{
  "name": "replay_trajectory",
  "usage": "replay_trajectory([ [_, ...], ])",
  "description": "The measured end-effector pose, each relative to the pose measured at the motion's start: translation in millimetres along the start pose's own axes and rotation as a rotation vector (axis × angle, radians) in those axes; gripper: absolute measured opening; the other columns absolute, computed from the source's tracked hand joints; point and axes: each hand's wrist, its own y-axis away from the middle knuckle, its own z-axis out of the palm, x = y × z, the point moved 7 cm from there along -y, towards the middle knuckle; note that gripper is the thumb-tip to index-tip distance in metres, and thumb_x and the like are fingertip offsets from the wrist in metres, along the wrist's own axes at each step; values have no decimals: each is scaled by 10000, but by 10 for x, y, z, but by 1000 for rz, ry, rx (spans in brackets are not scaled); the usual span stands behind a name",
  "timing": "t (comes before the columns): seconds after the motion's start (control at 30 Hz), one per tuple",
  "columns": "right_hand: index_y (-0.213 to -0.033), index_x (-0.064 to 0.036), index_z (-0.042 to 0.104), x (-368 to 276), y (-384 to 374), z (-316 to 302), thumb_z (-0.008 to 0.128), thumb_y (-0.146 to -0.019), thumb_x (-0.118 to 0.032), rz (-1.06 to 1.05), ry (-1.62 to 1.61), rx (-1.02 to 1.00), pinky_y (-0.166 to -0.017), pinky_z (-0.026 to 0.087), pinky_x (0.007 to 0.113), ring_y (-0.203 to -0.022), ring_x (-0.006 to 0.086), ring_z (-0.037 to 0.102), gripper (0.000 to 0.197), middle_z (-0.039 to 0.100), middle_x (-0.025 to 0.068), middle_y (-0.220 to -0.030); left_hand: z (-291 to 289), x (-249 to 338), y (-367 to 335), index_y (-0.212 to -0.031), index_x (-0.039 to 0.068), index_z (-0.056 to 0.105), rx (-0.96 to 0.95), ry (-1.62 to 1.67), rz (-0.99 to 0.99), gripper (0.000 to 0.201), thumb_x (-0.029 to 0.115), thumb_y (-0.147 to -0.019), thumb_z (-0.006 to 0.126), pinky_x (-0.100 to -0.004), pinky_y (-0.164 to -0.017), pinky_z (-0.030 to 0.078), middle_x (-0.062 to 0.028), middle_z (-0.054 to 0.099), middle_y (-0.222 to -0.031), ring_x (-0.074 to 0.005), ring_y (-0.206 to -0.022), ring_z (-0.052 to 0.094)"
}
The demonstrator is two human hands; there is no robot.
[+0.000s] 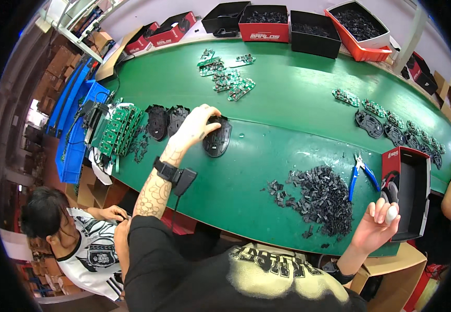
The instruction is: The person applies glue from a small bottle to the interior of black plastic mouse casings. They then pick up small black rubber feet and press them onto the glued areas. The person handles the casings one at a time, placing them on a green workbench alongside circuit boards and other components.
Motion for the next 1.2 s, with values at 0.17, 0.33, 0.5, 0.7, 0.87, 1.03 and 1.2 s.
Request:
replay_trajectory([
  [0.17,-908,-50,516,159,45,171,502,-938,-301,63,5,-27,-563,282,254,-620,90,339,254,345,-23,-595,16,242,149,-1032,18,559,122,348,-149,352,175,-770,735,-301,-822,466,-60,575,-999,-167,-930,565],
  [0.33,-994,-16,557,494,169,413,540,-902,-305,187,57,-105,-575,324,270,-617,95,380,304,421,-3,-668,113,953,242,-1036,32,556,184,990,-298,314,88,-780,729,-255,-710,505,-50,561,-1011,-114,-814,589],
  [0.5,-940,34,557,593,277,696,684,-808,-321,255,204,-162,-580,411,269,-602,113,458,400,523,96,-720,106,1676,342,-1128,10,483,171,1437,-306,362,28,-824,678,-247,-744,525,-85,604,-965,-115,-850,616],
  [0.7,-866,33,576,630,366,865,681,-765,-243,290,539,-349,-513,355,249,-594,111,450,312,538,78,-715,116,1871,504,-1162,14,475,179,1471,-297,376,-7,-831,653,-228,-694,542,-93,627,-944,-112,-819,637],
  [0.87,-831,43,620,545,385,1028,696,-725,-148,82,744,-486,-504,336,242,-574,111,468,231,581,79,-684,-10,1921,521,-1197,-32,511,220,1431,-289,403,-40,-819,649,-246,-754,530,-93,609,-1030,-122,-882,615],
  [1.03,-806,11,634,501,392,1101,667,-631,-94,-9,842,-561,-510,375,255,-554,147,482,207,608,68,-663,-60,1981,541,-1188,-38,526,218,1432,-278,392,-51,-816,649,-235,-773,521,-89,601,-1043,-117,-898,606],
  [1.2,-793,5,634,482,383,1158,672,-595,-70,-94,919,-648,-499,379,259,-536,152,484,216,616,69,-661,-50,1995,529,-1182,-37,535,212,1435,-266,385,-56,-815,649,-226,-771,515,-79,579,-1070,-109,-906,599],
])
